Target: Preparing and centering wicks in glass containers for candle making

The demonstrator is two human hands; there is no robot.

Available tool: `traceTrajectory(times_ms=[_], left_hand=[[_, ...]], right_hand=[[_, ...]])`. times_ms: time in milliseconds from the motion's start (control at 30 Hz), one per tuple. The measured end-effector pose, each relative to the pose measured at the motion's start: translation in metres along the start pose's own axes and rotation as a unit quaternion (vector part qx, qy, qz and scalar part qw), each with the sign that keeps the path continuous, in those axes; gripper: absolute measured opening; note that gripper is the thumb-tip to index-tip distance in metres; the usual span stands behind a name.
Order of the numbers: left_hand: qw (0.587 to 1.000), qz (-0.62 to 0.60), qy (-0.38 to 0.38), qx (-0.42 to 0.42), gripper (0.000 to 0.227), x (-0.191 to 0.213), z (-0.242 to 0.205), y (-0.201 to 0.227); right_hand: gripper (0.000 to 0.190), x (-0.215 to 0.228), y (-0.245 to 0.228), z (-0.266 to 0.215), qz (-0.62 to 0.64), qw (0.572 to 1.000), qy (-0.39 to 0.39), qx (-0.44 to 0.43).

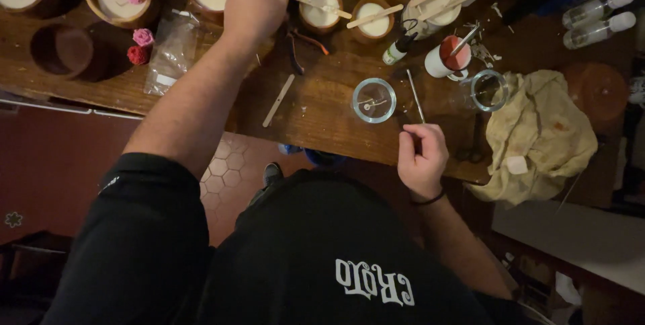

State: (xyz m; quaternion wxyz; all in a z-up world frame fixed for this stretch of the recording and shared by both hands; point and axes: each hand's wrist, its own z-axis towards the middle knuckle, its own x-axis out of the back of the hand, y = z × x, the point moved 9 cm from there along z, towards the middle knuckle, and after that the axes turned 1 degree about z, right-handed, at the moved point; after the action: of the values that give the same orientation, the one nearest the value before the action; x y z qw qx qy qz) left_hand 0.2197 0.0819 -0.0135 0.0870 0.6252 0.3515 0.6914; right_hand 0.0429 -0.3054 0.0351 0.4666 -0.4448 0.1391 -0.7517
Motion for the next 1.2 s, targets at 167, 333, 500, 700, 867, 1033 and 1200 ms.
traceTrajectory(times_ms=[167,333,500,700,867,1033,1200], left_hand=[[0.987,-0.116,-0.086,0.07,0.035,-0.011,-0.006,-0.003],[0.967,-0.193,-0.094,0.14,0.024,-0.015,-0.013,-0.006],[0.933,-0.275,-0.124,0.197,0.029,-0.013,-0.03,0.003],[0.885,-0.389,-0.136,0.217,0.024,-0.034,-0.026,-0.005],[0.869,-0.433,-0.116,0.209,0.019,-0.032,-0.026,-0.001],[0.839,-0.488,-0.11,0.213,0.017,-0.027,-0.03,0.004],[0.857,-0.49,-0.084,0.135,0.027,0.001,-0.041,0.028]], right_hand=[[0.006,-0.001,-0.003,0.002,-0.002,1.0,-0.005,-0.007],[0.005,-0.002,-0.003,0.002,-0.004,1.0,-0.013,-0.006],[0.004,-0.004,-0.002,0.002,-0.005,1.0,-0.027,-0.004],[0.005,-0.005,0.0,0.002,-0.01,1.0,-0.028,-0.005],[0.006,-0.006,-0.001,0.002,-0.005,0.999,-0.033,-0.006],[0.007,-0.005,-0.002,0.003,0.001,0.999,-0.031,-0.008],[0.007,-0.005,-0.003,0.003,-0.002,0.999,-0.034,-0.01]])
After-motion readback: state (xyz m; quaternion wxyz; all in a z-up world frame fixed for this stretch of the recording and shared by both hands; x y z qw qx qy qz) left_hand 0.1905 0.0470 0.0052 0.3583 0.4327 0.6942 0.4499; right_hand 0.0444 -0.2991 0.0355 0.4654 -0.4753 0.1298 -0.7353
